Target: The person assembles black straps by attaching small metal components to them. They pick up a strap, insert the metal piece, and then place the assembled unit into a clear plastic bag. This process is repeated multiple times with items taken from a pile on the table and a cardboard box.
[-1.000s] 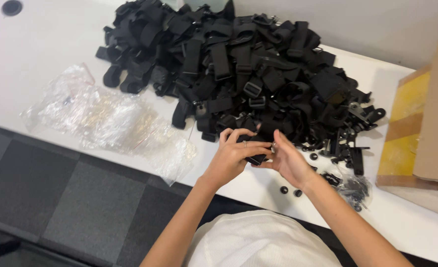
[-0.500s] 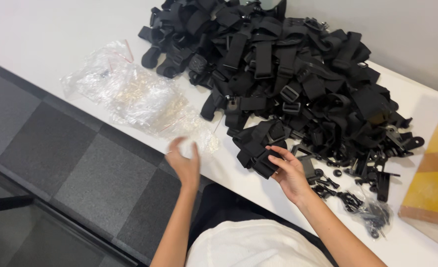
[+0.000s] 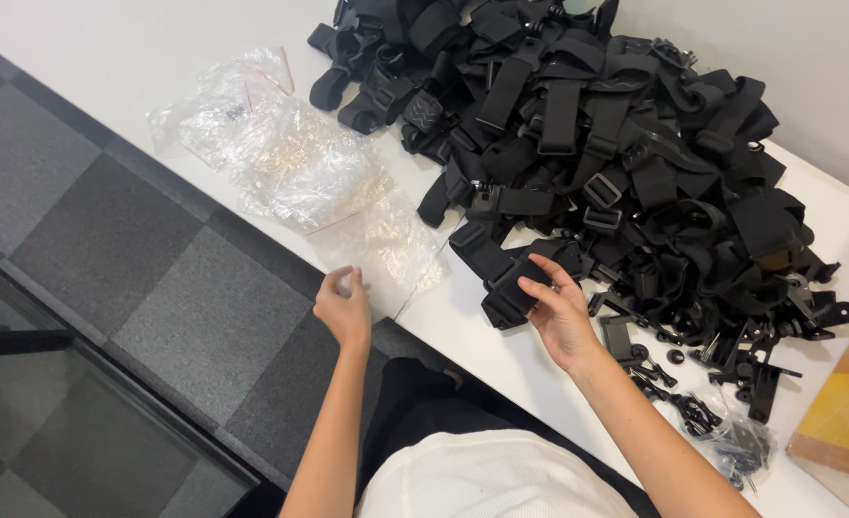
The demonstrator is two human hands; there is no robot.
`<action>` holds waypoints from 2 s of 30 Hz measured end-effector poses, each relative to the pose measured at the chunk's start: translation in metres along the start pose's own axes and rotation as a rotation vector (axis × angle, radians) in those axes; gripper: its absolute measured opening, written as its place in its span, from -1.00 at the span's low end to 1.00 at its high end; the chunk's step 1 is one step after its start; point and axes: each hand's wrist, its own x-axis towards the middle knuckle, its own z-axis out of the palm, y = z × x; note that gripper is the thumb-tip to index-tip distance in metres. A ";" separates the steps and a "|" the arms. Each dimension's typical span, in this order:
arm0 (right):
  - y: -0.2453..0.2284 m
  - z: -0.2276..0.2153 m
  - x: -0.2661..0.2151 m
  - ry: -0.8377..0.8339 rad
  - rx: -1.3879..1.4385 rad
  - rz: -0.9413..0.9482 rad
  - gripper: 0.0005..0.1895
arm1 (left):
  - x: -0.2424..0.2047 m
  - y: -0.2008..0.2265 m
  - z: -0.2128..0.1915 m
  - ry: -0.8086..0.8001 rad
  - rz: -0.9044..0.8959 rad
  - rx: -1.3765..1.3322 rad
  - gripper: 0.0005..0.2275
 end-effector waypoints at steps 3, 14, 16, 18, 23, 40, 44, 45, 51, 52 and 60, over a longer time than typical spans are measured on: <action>-0.002 0.001 0.003 0.005 -0.008 0.009 -0.40 | -0.009 0.002 -0.010 0.030 -0.039 -0.235 -0.75; 0.000 0.000 0.016 0.003 -0.041 0.047 -0.44 | -0.010 0.011 -0.020 0.018 -0.105 -0.087 -0.75; 0.004 0.003 0.018 -0.002 -0.038 0.055 -0.45 | -0.008 0.016 -0.026 0.113 -0.085 -0.170 -0.77; 0.007 0.005 0.021 -0.004 -0.036 0.064 -0.45 | 0.004 0.019 -0.035 0.138 0.009 -0.551 -0.78; 0.001 0.014 0.026 0.011 -0.057 0.078 -0.45 | 0.114 0.042 -0.048 0.006 -0.083 -0.833 -0.70; -0.036 0.030 0.056 0.110 -0.113 0.057 -0.43 | 0.355 0.126 0.002 0.058 -0.140 -0.423 -0.34; -0.031 0.028 0.055 0.076 -0.043 0.038 -0.44 | 0.239 0.071 0.023 0.118 0.515 -0.031 -0.40; -0.029 0.027 0.055 0.076 -0.042 0.039 -0.45 | 0.196 0.060 0.027 0.058 0.579 0.069 -0.47; -0.020 0.017 0.039 0.104 -0.045 0.061 -0.45 | 0.020 0.027 0.014 -0.491 0.701 0.245 -0.44; -0.019 0.017 0.037 0.111 -0.044 0.068 -0.45 | 0.014 0.022 0.014 -0.524 0.726 0.301 -0.41; -0.017 0.013 0.023 0.131 -0.011 0.050 -0.45 | 0.010 0.000 0.028 -0.457 0.725 0.306 -0.67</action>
